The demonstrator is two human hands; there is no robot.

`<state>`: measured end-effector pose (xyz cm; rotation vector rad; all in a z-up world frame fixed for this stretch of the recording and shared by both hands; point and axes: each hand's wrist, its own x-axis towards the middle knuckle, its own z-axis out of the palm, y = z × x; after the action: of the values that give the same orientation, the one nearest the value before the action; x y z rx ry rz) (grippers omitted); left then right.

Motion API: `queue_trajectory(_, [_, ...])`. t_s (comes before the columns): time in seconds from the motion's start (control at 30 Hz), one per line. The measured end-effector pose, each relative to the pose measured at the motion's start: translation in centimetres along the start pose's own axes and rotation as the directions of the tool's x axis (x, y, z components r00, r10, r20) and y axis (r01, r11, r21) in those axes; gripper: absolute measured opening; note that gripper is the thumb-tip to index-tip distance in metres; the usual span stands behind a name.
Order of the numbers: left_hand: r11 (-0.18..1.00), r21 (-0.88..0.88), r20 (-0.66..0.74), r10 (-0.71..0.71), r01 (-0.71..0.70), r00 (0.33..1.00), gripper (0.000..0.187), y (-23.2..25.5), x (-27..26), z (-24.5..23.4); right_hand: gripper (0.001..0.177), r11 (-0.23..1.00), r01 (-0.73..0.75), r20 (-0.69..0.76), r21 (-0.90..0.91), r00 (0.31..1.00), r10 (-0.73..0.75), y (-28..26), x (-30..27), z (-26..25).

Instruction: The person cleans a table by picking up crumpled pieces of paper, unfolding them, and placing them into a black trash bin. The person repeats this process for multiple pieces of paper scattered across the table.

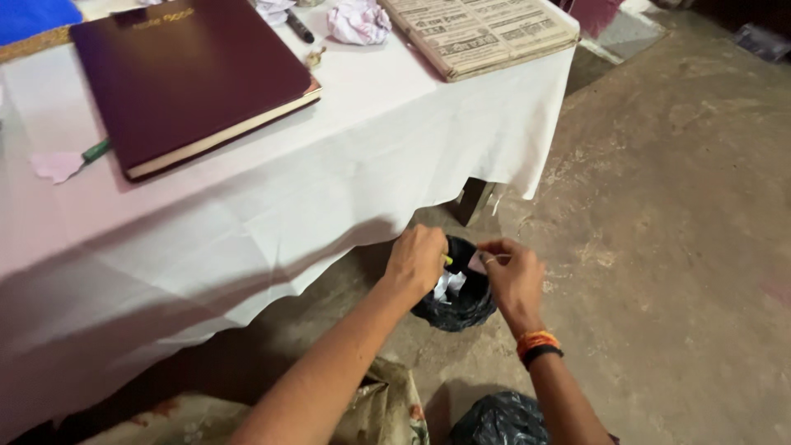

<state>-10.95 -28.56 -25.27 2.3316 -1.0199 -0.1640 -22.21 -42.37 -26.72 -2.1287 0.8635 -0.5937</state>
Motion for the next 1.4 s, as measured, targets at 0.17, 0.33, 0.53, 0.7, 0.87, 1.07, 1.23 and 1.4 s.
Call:
queue_trajectory(0.17, [0.999, 0.001, -0.024, -0.047, 0.047, 0.999, 0.011, -0.3, 0.2, 1.6, 0.019, 1.000, -0.026, -0.004, -0.005, 1.000, 0.026, 1.4, 0.0, 0.9])
queue_trajectory(0.33, [0.996, 0.077, -0.015, -0.044, 0.045, 0.999, 0.012, -0.3, 0.5, 2.6, 0.020, 0.998, -0.070, -0.010, 0.003, 0.997, 0.070, 1.4, -0.1, 1.4])
queue_trajectory(0.53, [0.997, 0.042, -0.041, -0.062, 0.064, 0.997, 0.013, 0.1, 0.2, 2.8, 0.023, 0.999, -0.032, 0.000, 0.020, 0.999, 0.032, 1.4, 0.1, 1.6])
queue_trajectory(0.7, [0.987, -0.080, 0.010, -0.140, 0.140, 0.990, 0.014, 0.4, 0.2, 2.3, 0.027, 0.990, -0.076, 0.079, 0.118, 0.995, 0.067, 1.9, 0.2, 1.6])
queue_trajectory(0.87, [0.885, -0.351, 0.047, -0.311, 0.307, 0.949, 0.014, 1.1, 0.4, 1.9, 0.028, 0.861, -0.294, 0.320, 0.414, 0.933, 0.165, 2.2, 0.0, 2.4])
queue_trajectory(1.07, [0.879, -0.381, 0.008, -0.307, 0.287, 0.952, 0.021, 0.0, 0.9, 1.4, 0.024, 0.861, -0.215, 0.209, 0.461, 0.969, 0.130, 0.6, 0.6, 1.8])
queue_trajectory(1.23, [0.888, -0.352, 0.039, -0.303, 0.297, 0.952, 0.023, -0.7, 0.2, 0.1, 0.021, 0.994, -0.068, 0.120, 0.080, 0.991, 0.059, -1.1, -0.1, 1.3])
queue_trajectory(1.4, [0.896, -0.272, 0.084, -0.340, 0.350, 0.937, 0.019, -0.2, -0.6, -1.5, 0.023, 0.999, -0.015, 0.033, 0.030, 0.999, 0.014, -1.5, -0.8, 1.0])
